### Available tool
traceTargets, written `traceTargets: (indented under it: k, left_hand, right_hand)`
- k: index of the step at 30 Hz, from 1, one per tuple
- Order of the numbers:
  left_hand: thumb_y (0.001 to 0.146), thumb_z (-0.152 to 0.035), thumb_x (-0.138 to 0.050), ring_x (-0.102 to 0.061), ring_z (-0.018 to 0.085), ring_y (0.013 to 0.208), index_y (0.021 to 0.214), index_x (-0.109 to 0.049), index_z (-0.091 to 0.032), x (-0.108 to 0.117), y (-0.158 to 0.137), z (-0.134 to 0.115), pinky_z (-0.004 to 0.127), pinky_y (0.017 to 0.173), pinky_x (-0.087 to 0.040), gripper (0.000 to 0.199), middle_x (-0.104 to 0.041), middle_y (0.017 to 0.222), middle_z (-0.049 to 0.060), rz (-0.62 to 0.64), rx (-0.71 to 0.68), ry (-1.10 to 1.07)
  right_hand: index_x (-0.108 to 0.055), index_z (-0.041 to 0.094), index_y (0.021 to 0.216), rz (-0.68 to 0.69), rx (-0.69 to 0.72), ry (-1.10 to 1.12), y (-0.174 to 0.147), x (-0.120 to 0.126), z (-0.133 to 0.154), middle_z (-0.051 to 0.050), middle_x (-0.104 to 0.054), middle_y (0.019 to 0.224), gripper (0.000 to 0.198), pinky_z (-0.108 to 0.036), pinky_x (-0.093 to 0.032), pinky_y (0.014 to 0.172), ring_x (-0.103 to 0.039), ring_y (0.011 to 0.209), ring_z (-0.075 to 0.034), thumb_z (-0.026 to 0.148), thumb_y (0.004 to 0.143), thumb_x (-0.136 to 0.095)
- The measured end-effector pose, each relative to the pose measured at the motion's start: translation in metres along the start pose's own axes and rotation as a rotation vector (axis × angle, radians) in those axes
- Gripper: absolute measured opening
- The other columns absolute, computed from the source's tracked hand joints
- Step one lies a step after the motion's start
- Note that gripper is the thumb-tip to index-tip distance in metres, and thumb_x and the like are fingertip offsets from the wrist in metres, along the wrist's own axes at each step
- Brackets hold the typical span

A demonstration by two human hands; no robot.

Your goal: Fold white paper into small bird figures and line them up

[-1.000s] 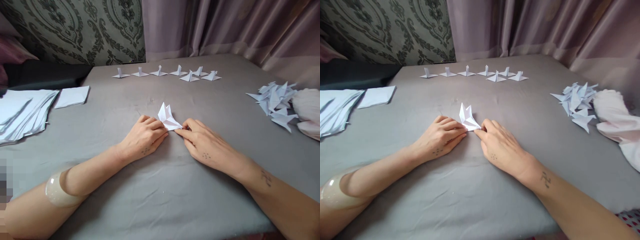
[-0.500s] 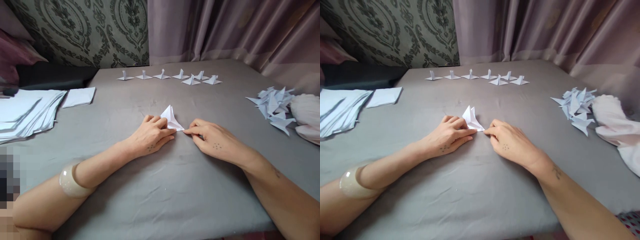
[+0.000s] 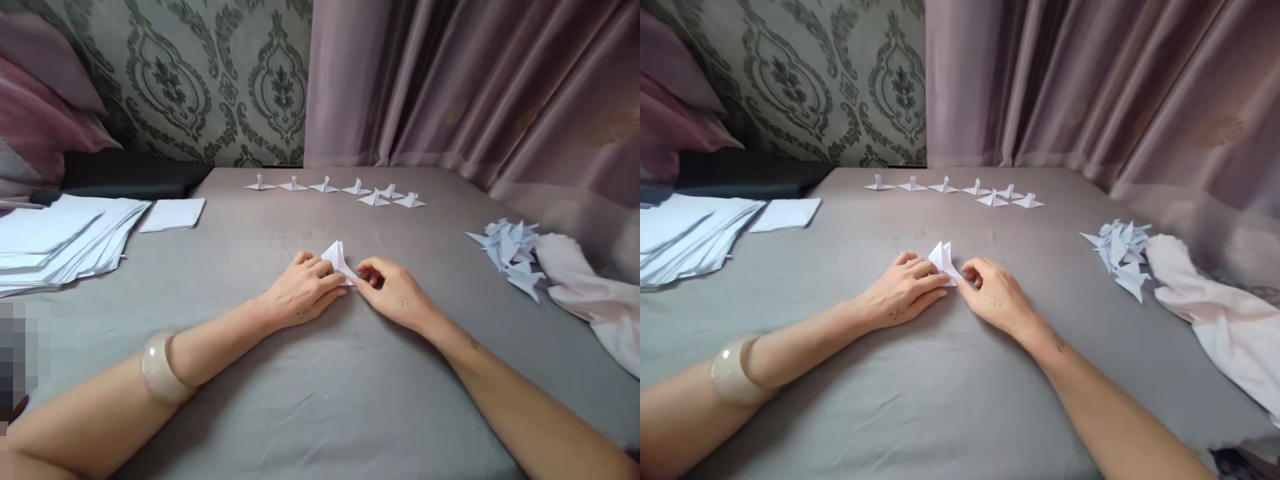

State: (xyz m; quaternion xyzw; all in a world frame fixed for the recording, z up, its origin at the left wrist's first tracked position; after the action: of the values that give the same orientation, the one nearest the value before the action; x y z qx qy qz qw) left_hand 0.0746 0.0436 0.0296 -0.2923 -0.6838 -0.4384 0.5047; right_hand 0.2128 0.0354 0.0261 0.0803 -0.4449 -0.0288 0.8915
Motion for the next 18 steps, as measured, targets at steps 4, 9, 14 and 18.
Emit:
traceTargets:
  k: [4,9,14,18]
  left_hand:
    - [0.100,-0.024,-0.030,-0.061,0.019,0.086,0.118,-0.054,-0.013,0.000,0.003,0.006,0.035,0.086,-0.037,0.032,-0.066,0.090,0.008,-0.040,0.038,0.022]
    - [0.097,-0.016,-0.031,-0.059,0.019,0.081,0.127,-0.050,-0.015,-0.003,0.004,0.011,0.032,0.075,-0.039,0.035,-0.063,0.092,0.008,-0.037,0.063,0.126]
    - [0.096,-0.018,-0.035,-0.051,0.019,0.080,0.103,-0.066,-0.020,0.008,0.003,0.016,0.032,0.073,-0.039,0.032,-0.057,0.093,0.009,-0.141,0.081,0.136]
    - [0.090,-0.031,-0.052,-0.049,0.022,0.098,0.083,-0.070,-0.019,0.036,-0.007,0.042,0.038,0.089,-0.039,0.023,-0.056,0.108,0.010,-0.442,0.263,-0.201]
  right_hand:
    - [-0.062,0.022,0.089,-0.009,0.020,-0.016,0.003,-0.011,0.005,0.001,-0.065,0.076,0.018,-0.027,-0.043,0.063,-0.055,0.063,-0.012,0.037,0.080,-0.058]
    - [-0.063,0.021,0.086,-0.018,0.088,0.008,0.003,-0.013,0.012,0.000,-0.064,0.076,0.014,-0.028,-0.043,0.064,-0.055,0.064,-0.013,0.031,0.082,-0.054]
    - [-0.065,0.021,0.087,-0.018,0.113,0.117,0.006,-0.011,0.019,-0.001,-0.066,0.076,0.019,-0.029,-0.045,0.065,-0.054,0.061,-0.013,0.033,0.082,-0.052]
    - [-0.066,0.018,0.096,-0.143,0.047,0.293,0.023,0.012,0.021,-0.004,-0.068,0.084,0.032,-0.030,-0.047,0.069,-0.058,0.067,-0.014,0.044,0.080,-0.058]
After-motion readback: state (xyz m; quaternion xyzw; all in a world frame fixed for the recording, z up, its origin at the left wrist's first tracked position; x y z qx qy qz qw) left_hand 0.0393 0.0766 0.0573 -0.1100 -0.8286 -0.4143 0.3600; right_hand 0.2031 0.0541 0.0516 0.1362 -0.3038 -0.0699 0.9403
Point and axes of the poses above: each hand's wrist, its own y-axis towards the middle knuckle, its own x-axis out of the back of the hand, z = x × y, the point moved 8 cm from there along y, towards the middle knuckle
